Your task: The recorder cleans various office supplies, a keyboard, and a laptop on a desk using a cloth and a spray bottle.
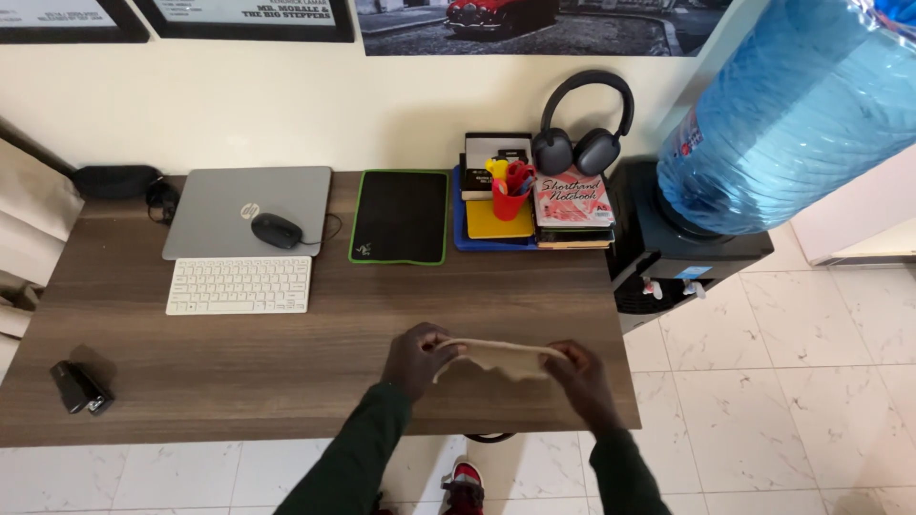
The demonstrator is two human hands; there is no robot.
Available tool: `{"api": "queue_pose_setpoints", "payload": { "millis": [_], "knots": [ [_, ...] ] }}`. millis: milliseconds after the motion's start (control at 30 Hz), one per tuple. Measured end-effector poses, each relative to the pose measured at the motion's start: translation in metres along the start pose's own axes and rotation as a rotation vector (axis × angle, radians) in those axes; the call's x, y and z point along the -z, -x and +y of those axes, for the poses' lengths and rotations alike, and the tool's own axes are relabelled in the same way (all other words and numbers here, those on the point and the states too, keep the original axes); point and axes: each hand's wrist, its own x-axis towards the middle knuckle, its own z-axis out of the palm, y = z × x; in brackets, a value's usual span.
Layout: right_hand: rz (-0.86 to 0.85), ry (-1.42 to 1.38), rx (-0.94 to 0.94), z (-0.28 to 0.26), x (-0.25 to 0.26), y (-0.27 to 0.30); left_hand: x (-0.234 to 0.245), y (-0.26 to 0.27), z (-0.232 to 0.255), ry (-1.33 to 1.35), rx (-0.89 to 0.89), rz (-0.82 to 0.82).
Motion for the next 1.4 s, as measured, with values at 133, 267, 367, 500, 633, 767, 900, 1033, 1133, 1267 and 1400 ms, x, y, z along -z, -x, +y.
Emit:
{"api": "queue_pose_setpoints", "payload": {
  "millis": [133,267,367,500,633,767,900,1033,1133,1267,1400],
  "knots": [
    [0.009,0.215,-0.119,-0.035,0.023,-0.02,0.001,-0.038,-0.026,-0.149,-0.261,-0.017],
    [0.134,0.394,0.149,-0.056,0.048,-0.04,-0.003,-0.069,-0.007,-0.119,-0.347,-0.042],
    [0.206,0.394,0.251,-0.09,0.053,-0.028,-0.007,-0.063,0.031,-0.116,-0.504,0.056],
    [0.321,0.275,0.303,-0.087,0.06,-0.007,-0.025,-0.055,0.035,-0.2,-0.893,0.249],
    [0.215,0.443,0.139,0.018,0.067,0.007,-0.057,-0.066,-0.068,-0.475,-0.82,0.027],
    [0.09,0.517,0.078,0.06,0.039,0.009,-0.071,-0.044,-0.101,-0.487,-0.519,-0.105],
    [0.165,0.665,0.183,0.09,-0.003,-0.037,-0.073,-0.05,-0.128,-0.389,-0.462,-0.079],
    [0.241,0.956,0.281,0.086,-0.067,-0.075,-0.068,-0.052,-0.126,-0.405,-0.386,-0.035],
    [0.237,1.1,0.249,0.107,-0.115,-0.062,-0.065,-0.06,-0.122,-0.426,-0.345,0.046],
    [0.141,1.33,0.493,0.107,-0.103,-0.011,-0.057,-0.076,-0.127,-0.541,-0.332,0.206],
    [0.332,1.248,0.399,0.063,-0.045,-0.047,-0.046,-0.086,-0.126,-0.73,-0.429,0.297]
  ]
}}
